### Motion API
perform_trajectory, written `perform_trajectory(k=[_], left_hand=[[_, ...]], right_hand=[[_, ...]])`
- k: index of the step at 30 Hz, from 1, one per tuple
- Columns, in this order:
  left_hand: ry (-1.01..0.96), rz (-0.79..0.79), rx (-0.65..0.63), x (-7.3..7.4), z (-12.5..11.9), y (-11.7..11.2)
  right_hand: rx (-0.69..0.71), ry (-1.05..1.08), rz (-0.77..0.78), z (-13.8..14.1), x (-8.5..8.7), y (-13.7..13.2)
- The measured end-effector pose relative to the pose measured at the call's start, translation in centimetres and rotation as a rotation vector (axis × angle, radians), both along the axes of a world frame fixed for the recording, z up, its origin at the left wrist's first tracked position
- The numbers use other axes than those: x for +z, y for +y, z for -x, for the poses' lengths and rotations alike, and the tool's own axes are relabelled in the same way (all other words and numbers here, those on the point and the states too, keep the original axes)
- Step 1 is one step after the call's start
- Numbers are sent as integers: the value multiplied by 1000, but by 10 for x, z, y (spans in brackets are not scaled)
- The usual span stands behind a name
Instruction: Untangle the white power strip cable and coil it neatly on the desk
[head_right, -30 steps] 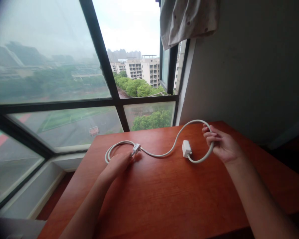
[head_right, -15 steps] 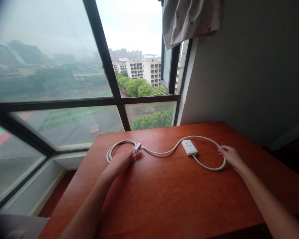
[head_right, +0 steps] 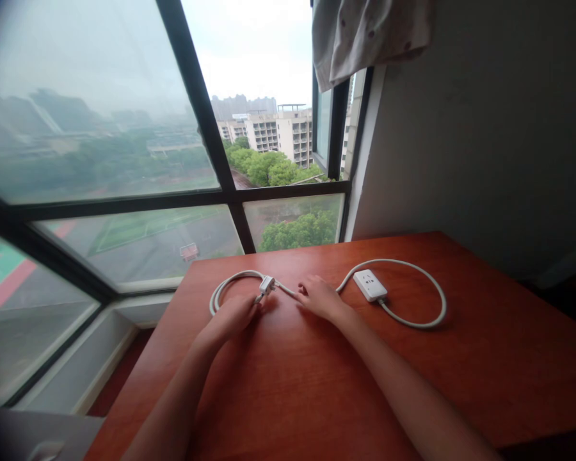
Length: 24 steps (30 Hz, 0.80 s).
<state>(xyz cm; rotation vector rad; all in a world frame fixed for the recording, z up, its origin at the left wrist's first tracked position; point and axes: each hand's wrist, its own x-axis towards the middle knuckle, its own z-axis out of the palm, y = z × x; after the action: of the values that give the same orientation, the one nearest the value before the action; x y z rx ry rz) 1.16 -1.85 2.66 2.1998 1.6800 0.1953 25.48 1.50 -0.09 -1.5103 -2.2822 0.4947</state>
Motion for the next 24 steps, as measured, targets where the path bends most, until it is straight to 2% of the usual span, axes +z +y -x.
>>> perform_trajectory(k=[3, 7, 10, 12, 15, 17, 22, 24], left_hand=[[29, -5, -37, 1, 1, 0], [31, -20, -60, 4, 2, -2], [-15, -33, -27, 5, 1, -4], [-34, -40, -24, 4, 0, -4], [-111, -75, -24, 0, -4, -2], [-276, -102, 0, -3, -8, 2], [-1004, -28, 222, -5, -17, 10], [-1140, 5, 265, -3, -22, 9]], right_hand=[[8, 109, 180, 20, -1, 7], [-17, 395, 429, 20, 4, 20], [-68, 512, 439, 9, 13, 26], [-116, 713, 447, 1, 23, 25], [-117, 1036, 461, -8, 39, 14], [-114, 1141, 450, -8, 48, 3], [-197, 1296, 337, 7, 60, -30], [-212, 1325, 301, 19, 61, -41]])
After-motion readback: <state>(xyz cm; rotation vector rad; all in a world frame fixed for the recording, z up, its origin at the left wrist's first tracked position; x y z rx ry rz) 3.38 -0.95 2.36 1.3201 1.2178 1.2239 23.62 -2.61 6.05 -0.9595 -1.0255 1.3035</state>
